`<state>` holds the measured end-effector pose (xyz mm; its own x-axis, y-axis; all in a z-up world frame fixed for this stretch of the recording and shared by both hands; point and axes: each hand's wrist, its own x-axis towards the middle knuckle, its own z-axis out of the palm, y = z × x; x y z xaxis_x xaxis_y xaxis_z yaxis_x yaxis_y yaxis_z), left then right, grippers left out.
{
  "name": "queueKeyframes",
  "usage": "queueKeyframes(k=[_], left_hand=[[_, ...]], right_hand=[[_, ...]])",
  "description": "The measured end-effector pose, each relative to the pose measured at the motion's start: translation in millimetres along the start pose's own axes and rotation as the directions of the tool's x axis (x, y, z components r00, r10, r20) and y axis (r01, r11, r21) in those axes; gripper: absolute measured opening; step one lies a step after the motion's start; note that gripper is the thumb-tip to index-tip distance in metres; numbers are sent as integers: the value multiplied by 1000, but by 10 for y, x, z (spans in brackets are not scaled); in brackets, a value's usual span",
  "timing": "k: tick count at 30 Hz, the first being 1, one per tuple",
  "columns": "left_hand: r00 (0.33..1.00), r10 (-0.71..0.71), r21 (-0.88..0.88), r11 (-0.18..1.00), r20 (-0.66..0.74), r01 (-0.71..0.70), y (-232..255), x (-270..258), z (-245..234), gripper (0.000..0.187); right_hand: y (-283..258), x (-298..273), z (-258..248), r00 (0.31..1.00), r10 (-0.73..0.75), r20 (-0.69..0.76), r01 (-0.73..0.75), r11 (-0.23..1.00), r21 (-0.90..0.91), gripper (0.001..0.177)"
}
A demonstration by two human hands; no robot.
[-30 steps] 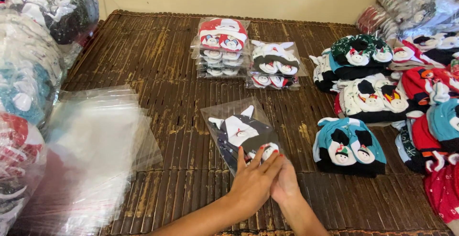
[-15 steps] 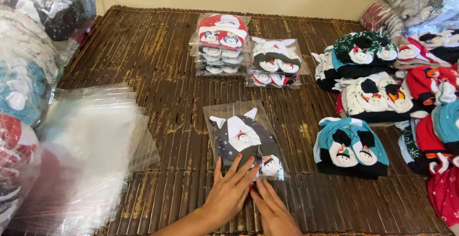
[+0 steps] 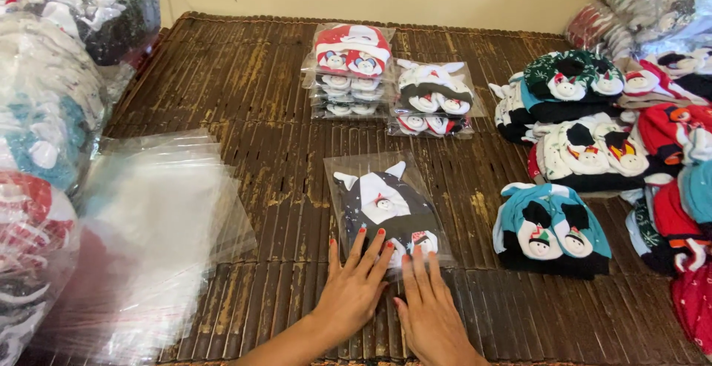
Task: The person packages festive hats into plastic bags and places the finished items into a stack.
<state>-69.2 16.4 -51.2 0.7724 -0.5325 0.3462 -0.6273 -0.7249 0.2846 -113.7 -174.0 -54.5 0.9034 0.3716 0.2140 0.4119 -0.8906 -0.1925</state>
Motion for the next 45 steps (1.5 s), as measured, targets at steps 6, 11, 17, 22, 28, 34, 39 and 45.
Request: queueKeyframes(k=[6,11,17,22,28,34,39,45], left_hand=[[993,-60,-199,979,-103,39,136,127,-312,51],[998,-59,-263,963,-15,53,154,137,-262,53],[998,-32,-263,965,-49,18,109,113,-238,58],[996,-26,-240,971,-82,6,51,107,-255,57],[998,-41,-195,980,-37,33,20,74,-372,58],[997,53,-41,998,-62,-55,-50,19,-215,62],[999,43,-52,998,2,-43,-54,59,-292,52],[996,-9,-274,961,89,33,-94,65,-867,51]], right_hand=[[3,133,13,996,-84,-11,85,996,24,66],[80,500,191,983,-139,119,140,990,-1,39],[151,906,860,945,-185,-269,181,983,-37,30],[231,1216,679,986,-143,-82,137,988,-67,80],[-32,1021,255,970,-193,-148,207,975,81,91],[-261,660,16,893,-132,431,133,991,27,50],[-232,727,38,918,-192,347,192,981,34,34],[-134,416,-978,622,-276,732,123,959,257,38]])
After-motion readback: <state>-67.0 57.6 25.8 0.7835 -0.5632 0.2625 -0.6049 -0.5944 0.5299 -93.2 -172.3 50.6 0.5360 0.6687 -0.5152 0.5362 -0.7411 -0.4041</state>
